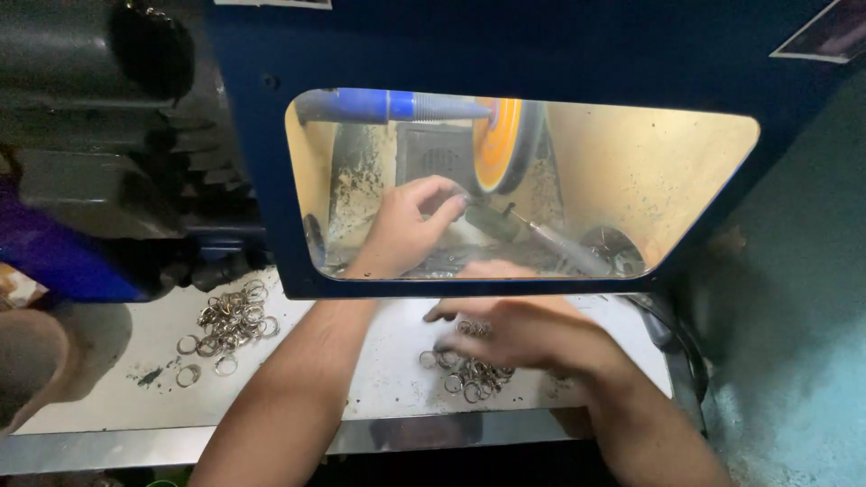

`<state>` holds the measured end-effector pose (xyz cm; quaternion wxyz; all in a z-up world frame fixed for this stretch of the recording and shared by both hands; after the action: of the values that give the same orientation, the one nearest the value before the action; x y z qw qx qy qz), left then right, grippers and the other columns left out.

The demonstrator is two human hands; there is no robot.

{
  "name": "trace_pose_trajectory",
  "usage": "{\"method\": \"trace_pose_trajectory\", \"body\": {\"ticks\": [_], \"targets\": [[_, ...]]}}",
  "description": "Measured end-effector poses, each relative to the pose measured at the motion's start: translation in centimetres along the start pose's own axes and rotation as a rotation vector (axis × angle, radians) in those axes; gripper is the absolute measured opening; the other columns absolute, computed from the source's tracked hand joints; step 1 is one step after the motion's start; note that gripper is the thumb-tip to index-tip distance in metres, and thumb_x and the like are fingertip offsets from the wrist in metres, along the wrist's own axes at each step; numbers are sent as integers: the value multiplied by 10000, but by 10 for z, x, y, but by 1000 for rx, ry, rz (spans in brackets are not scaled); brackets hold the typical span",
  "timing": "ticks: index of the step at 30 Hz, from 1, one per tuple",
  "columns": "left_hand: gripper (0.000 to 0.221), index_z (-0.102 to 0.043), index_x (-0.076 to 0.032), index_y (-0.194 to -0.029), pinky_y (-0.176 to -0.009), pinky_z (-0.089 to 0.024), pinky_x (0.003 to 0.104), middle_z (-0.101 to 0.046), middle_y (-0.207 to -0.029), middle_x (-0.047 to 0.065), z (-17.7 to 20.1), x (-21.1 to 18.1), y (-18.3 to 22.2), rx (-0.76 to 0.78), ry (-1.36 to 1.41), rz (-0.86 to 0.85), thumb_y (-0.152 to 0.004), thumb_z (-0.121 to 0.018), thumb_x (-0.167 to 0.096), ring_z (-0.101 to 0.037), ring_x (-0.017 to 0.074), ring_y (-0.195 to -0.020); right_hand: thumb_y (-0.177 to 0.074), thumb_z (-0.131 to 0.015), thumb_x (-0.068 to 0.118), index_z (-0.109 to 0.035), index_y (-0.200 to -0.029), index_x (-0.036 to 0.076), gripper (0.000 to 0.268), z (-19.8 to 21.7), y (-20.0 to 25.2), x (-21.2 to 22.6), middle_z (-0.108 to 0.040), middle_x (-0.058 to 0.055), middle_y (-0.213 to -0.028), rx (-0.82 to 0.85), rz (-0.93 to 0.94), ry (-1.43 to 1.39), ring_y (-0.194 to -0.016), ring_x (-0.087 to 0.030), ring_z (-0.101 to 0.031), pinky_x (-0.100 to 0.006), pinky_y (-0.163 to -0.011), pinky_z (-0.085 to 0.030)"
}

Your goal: Polishing small metal rings using a bench-top polishing machine.

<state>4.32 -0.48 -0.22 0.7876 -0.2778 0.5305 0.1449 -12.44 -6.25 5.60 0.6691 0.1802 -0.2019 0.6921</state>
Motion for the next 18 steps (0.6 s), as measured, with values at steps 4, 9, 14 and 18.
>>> {"method": "trace_pose_trajectory", "body": {"ticks": [4, 9, 14, 18], "targets": [[165, -738, -87, -1021, -848, -561, 379, -768, -919, 75, -2, 0, 1, 19, -39, 7, -983, -644, -217, -724, 237, -913, -854, -708, 251, -705, -954, 97, 184, -34, 1, 20, -693, -73, -968, 179, 208, 114, -853, -301, -654, -440, -660, -533], [184, -738, -76, -962, -822, -511, 315, -763, -924, 22, -7, 0, -1, 3, -58, -32, -945, -644, -233, -682, 162, -880, -786, -696, 127, -619, -755, 89, 91, -40, 3, 21, -613, -63, -796, 90, 318, 229, -780, -307, -583, -472, -584, -468], [219, -773, -102, -979, -836, -535, 308, -792, -949, 14, -5, -6, -2, 29, -52, 142, -908, -656, -272, -705, 148, -899, -963, -553, 254, -689, -1131, 244, 217, -7, -4, 26, -729, 73, -1200, 393, -264, -171, -1084, -161, -674, -293, -879, -487], [173, -769, -109, -932, -816, -534, 297, -779, -904, 10, -1, -18, 1, 54, -18, 143, -899, -664, -241, -695, 136, -870, -857, -659, 49, -750, -980, 120, 169, 3, -2, -26, -722, -66, -1046, -292, 42, -336, -986, -215, -715, -317, -828, -563]]}}
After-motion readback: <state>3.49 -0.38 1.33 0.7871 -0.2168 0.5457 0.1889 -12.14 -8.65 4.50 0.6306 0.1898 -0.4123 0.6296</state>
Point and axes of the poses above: each hand's wrist, its own y-axis away from the middle knuckle, its own z-axis out of the back of the hand, x = y × z, the point moved 2 cm from there along -y, towards the middle knuckle
